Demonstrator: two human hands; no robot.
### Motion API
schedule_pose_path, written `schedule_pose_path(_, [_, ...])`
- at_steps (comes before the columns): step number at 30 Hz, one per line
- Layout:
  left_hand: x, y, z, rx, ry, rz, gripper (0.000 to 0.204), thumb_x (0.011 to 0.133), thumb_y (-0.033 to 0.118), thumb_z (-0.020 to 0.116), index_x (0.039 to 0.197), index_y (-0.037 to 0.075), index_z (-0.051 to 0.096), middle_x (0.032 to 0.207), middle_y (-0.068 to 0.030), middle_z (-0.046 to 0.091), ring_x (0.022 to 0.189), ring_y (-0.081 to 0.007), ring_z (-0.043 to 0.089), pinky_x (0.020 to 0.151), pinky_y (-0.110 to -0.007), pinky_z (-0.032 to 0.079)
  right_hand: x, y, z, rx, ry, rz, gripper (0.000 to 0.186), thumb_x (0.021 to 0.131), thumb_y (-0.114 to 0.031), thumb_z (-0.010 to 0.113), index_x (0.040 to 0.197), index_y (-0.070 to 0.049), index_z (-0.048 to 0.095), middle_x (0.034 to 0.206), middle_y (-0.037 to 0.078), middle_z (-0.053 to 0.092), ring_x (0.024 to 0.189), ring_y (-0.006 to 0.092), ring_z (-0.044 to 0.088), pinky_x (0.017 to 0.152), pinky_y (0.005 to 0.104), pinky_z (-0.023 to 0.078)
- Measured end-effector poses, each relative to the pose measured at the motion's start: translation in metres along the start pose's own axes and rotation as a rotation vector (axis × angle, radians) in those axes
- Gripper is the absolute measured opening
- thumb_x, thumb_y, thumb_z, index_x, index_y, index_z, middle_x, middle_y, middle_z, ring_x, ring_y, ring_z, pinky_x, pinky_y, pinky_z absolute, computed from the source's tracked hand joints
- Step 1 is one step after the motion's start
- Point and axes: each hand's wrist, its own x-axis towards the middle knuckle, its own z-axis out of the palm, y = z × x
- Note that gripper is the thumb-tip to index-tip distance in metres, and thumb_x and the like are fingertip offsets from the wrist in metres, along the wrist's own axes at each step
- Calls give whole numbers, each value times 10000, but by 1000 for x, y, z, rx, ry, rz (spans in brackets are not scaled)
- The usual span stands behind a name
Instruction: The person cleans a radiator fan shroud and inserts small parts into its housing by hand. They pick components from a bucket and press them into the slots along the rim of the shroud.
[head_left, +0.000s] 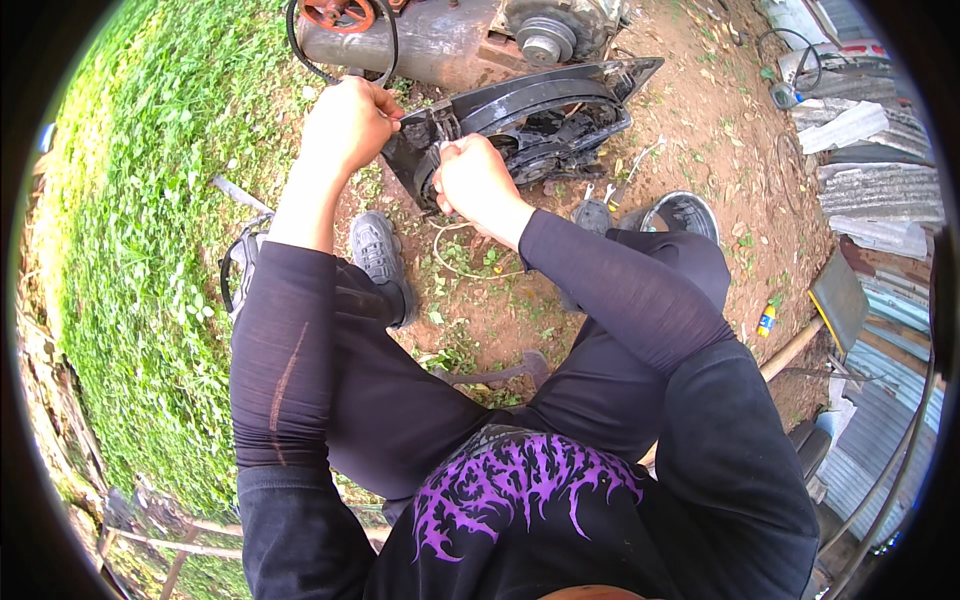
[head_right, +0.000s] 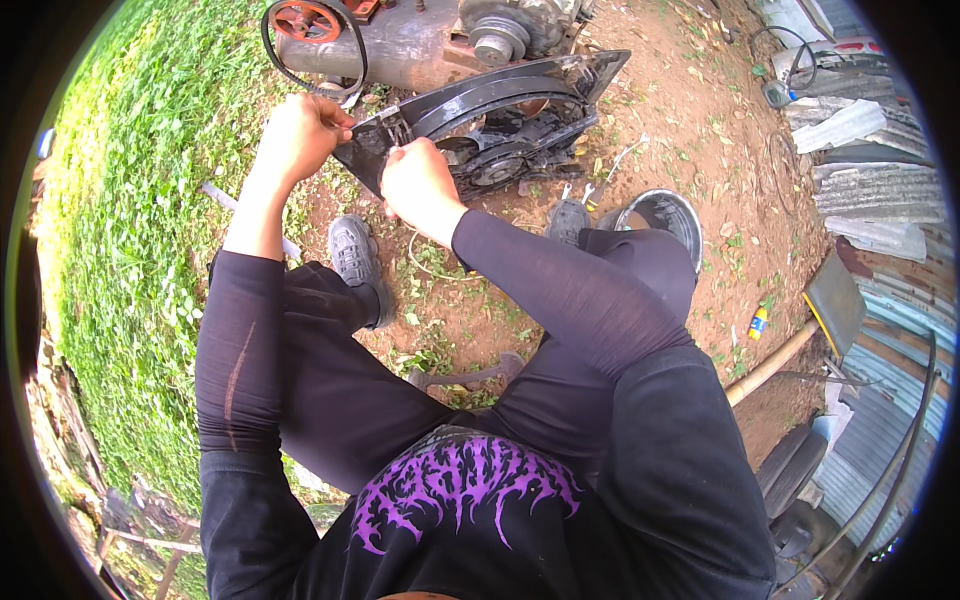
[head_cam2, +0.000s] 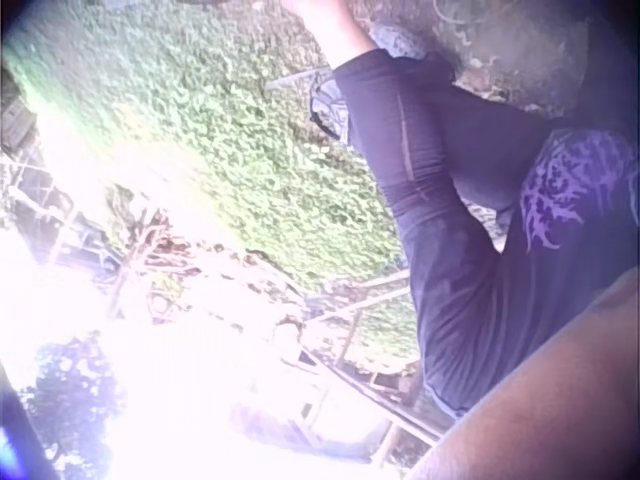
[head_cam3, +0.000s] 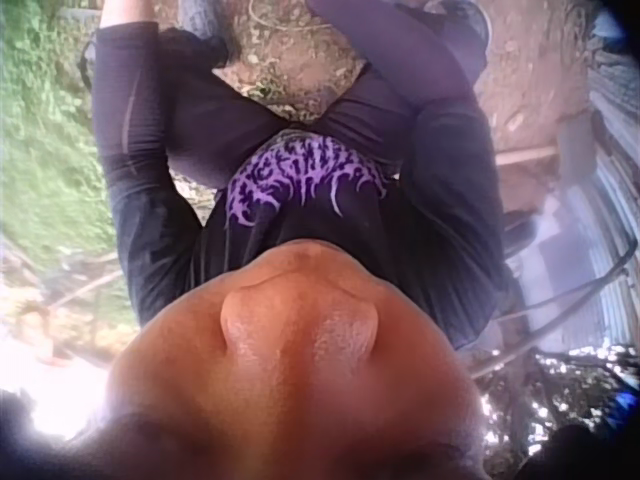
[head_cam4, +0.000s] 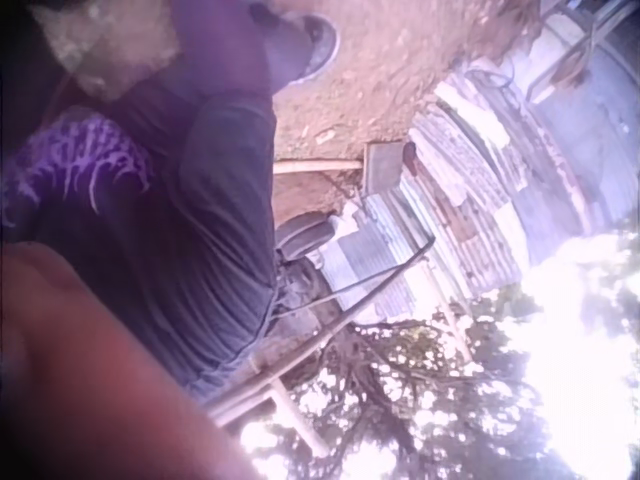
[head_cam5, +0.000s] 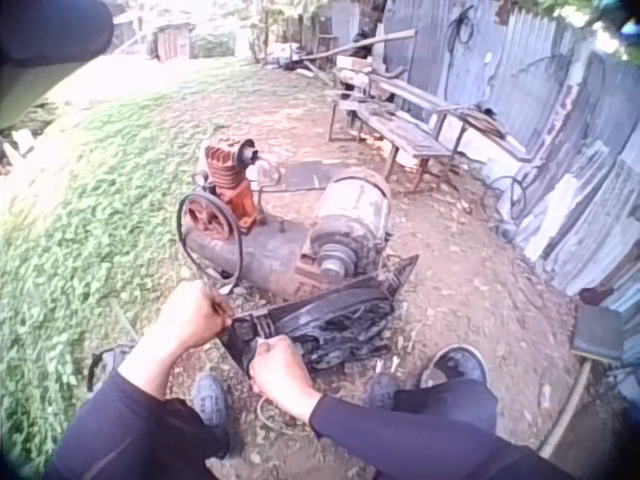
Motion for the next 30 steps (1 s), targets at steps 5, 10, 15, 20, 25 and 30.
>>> schedule_pose_path(5, [0, -3, -3, -17, -23, -1, 207, 773, 122, 831, 979, 108, 830, 851, -125, 774, 786, -232, 752, 773, -354, 579, -5, -5, -1, 0, -30, 61, 448, 1051, -155, 493, 667, 56, 587, 552, 109, 606, 449, 205, 634, 458, 362, 509])
schedule_pose_path(10, [-2, 3, -5, -3, 7, 26, 192, 781, 126, 818, 971, 100, 829, 840, -126, 774, 776, -236, 751, 770, -357, 579, 0, -1, -4, -30, 18, 85, 427, 1038, -144, 489, 674, 56, 586, 551, 117, 614, 454, 215, 643, 478, 366, 524])
schedule_pose_path(15, [-2, -2, -2, -19, 1, 13, 162, 778, 134, 812, 936, 100, 827, 845, -131, 773, 795, -257, 753, 776, -377, 583, -6, -10, -6, -91, 17, -150, 339, 1026, -129, 504, 782, 85, 602, 582, 145, 644, 483, 222, 666, 496, 368, 537])
schedule_pose_path(20, [-1, -5, -1, -22, -11, 22, 186, 785, 110, 803, 966, 72, 822, 841, -132, 776, 763, -238, 754, 759, -357, 581, -23, -18, -6, 52, -38, 96, 316, 1059, -150, 496, 840, 57, 592, 627, 78, 598, 443, 163, 575, 404, 338, 466])
schedule_pose_path(25, [-1, -2, -2, -60, -13, 4, 112, 766, 157, 824, 878, 154, 831, 864, -118, 773, 846, -276, 757, 813, -397, 595, -14, -8, -10, 92, -99, 124, 289, 1056, -140, 513, 861, 63, 582, 632, 82, 598, 431, 157, 567, 396, 340, 468])
schedule_pose_path(30, [-5, -2, -6, -59, -44, -14, 160, 793, 115, 808, 946, 72, 822, 842, -140, 777, 771, -233, 757, 767, -353, 584, -23, -14, -6, -86, -5, 4, 246, 1062, -155, 495, 945, 52, 559, 629, 90, 608, 429, 156, 585, 410, 343, 490])
